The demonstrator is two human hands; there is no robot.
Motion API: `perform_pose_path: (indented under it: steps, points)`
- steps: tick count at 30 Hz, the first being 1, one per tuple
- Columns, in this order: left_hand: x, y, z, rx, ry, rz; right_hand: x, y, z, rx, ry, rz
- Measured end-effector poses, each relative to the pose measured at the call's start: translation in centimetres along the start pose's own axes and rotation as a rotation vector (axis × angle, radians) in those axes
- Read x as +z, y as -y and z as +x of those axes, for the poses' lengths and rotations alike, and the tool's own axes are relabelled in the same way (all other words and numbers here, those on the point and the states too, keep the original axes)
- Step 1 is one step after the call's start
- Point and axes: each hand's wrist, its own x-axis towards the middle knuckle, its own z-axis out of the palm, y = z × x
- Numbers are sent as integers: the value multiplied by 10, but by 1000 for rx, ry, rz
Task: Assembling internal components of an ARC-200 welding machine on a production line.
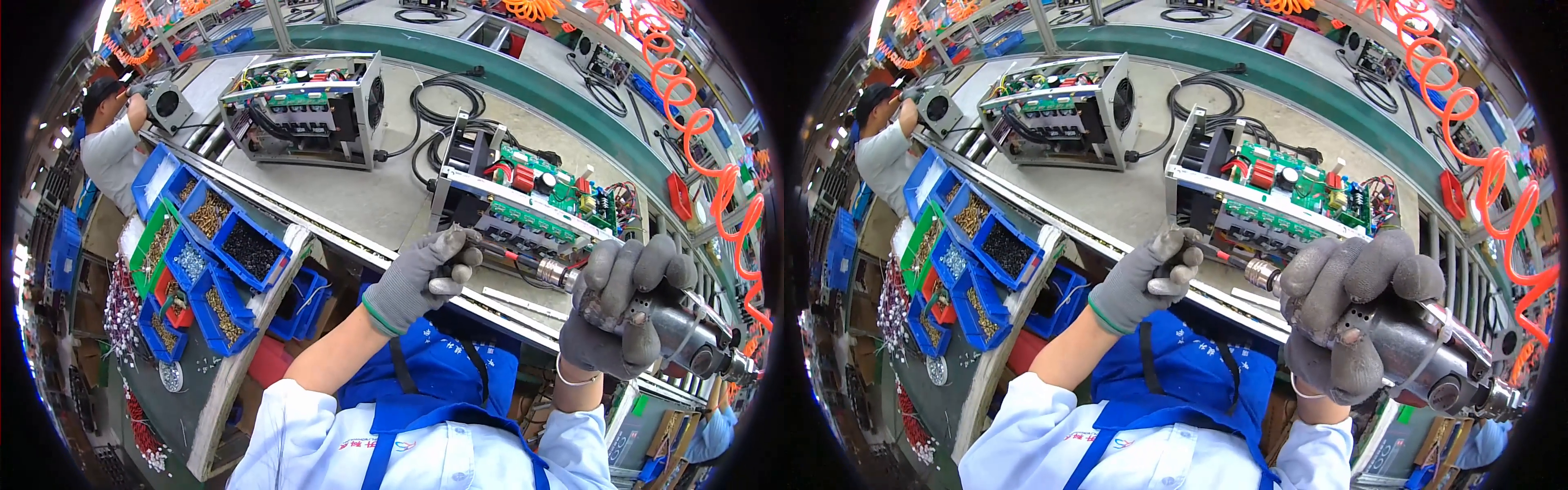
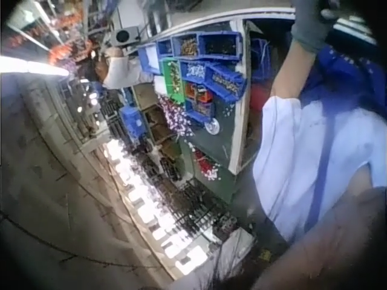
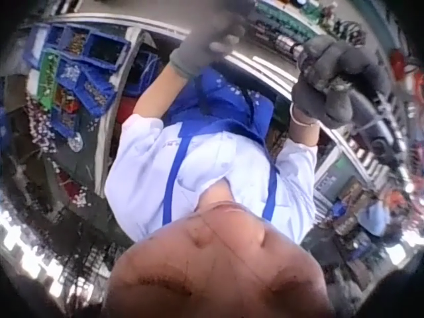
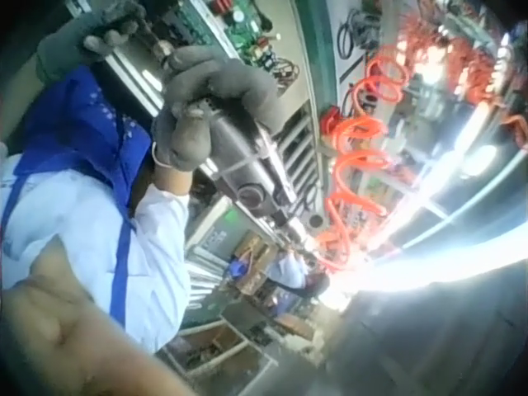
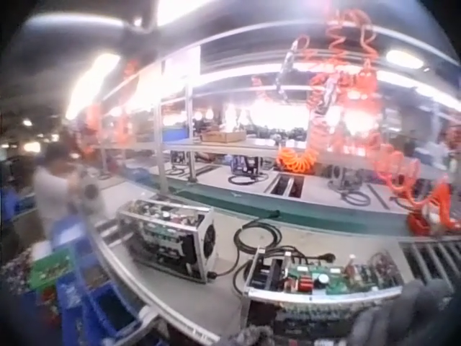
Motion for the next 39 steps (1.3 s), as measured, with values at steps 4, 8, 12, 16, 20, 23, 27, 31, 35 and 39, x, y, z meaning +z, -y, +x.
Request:
perform_pose_path:
  steps: [4, 8, 12, 16, 20, 23, 27, 31, 35, 39]
  points:
    - [5, 0, 1, -8, -14, -50, 0, 0, -4, -12, -56, -53]
    - [6, 4, 5, 6, 82, -104, 4, 0, -1, -1, -21, -70]
    - [24, 0, 2, 67, -51, 31, 1, -1, 2, -3, -32, -52]
    - [20, -10, 10, 96, 38, 182, 1, -4, 13, -17, -25, -52]
    - [34, -20, 10, 341, -250, 430, 11, -21, 25, -75, -168, -84]
    - [11, -12, 24, 1032, -682, 1311, 2, -33, 36, -98, -72, -153]
    - [11, -15, 50, 1162, -725, 1816, 7, -46, 42, -39, -30, -154]
    - [12, -26, 66, 1037, -665, 1805, 4, -54, 47, 27, -13, -157]
    - [15, -34, 64, 905, -618, 1937, 3, -62, 49, 55, 48, -156]
    - [16, -32, 64, 911, -638, 1927, 15, -61, 52, 96, -22, -178]
